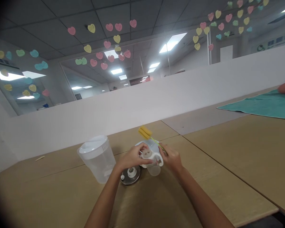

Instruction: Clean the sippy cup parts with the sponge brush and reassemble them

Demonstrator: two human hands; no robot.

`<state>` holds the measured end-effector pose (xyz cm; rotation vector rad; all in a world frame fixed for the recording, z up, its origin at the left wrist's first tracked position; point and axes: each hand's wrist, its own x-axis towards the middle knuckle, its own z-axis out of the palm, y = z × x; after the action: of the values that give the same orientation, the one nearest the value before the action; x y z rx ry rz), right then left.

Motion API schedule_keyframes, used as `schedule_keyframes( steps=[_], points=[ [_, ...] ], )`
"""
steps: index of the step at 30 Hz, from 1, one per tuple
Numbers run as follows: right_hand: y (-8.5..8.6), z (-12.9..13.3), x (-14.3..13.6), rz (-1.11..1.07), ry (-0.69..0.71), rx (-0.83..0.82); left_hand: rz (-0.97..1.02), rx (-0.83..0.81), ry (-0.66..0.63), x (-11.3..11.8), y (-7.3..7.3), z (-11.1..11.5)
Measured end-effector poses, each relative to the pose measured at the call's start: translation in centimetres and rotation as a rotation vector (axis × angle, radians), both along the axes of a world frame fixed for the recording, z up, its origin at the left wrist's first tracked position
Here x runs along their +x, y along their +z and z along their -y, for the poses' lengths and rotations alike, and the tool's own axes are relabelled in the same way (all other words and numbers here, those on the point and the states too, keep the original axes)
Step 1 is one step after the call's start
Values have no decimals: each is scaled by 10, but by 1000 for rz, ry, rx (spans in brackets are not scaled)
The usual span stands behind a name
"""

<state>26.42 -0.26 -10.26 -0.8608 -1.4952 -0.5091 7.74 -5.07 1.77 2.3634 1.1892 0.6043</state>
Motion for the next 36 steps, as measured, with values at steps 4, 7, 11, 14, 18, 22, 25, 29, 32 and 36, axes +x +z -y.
schedule_keyframes(
  steps=[4, 7, 11, 14, 18, 22, 25, 29, 32, 36],
  points=[
    [2, 3, -1, -56, 18, 89, 179, 88, 103, -14, 5, -9],
    [1, 4, -2, -43, 16, 140, 233, 261, 221, -24, 6, -17],
    [-4, 4, -2, 89, -10, 111, 99, 607, 347, -39, 9, -24],
    [-3, 3, -1, 163, -38, 95, -38, 728, 353, -49, 9, -28],
    [1, 3, -1, 260, -40, 70, -228, 790, 326, -57, 2, -34],
    [4, 4, 0, 311, -40, 72, -361, 809, 317, -56, -4, -37],
    [3, 6, 2, 339, -43, 106, -401, 801, 316, -55, -5, -38],
    [4, 10, 1, 365, -59, 156, -411, 771, 303, -56, -6, -40],
    [4, 12, -3, 381, -44, 176, -421, 753, 278, -56, -8, -42],
    [5, 11, -6, 391, -30, 185, -465, 755, 229, -48, -11, -41]
  ],
)
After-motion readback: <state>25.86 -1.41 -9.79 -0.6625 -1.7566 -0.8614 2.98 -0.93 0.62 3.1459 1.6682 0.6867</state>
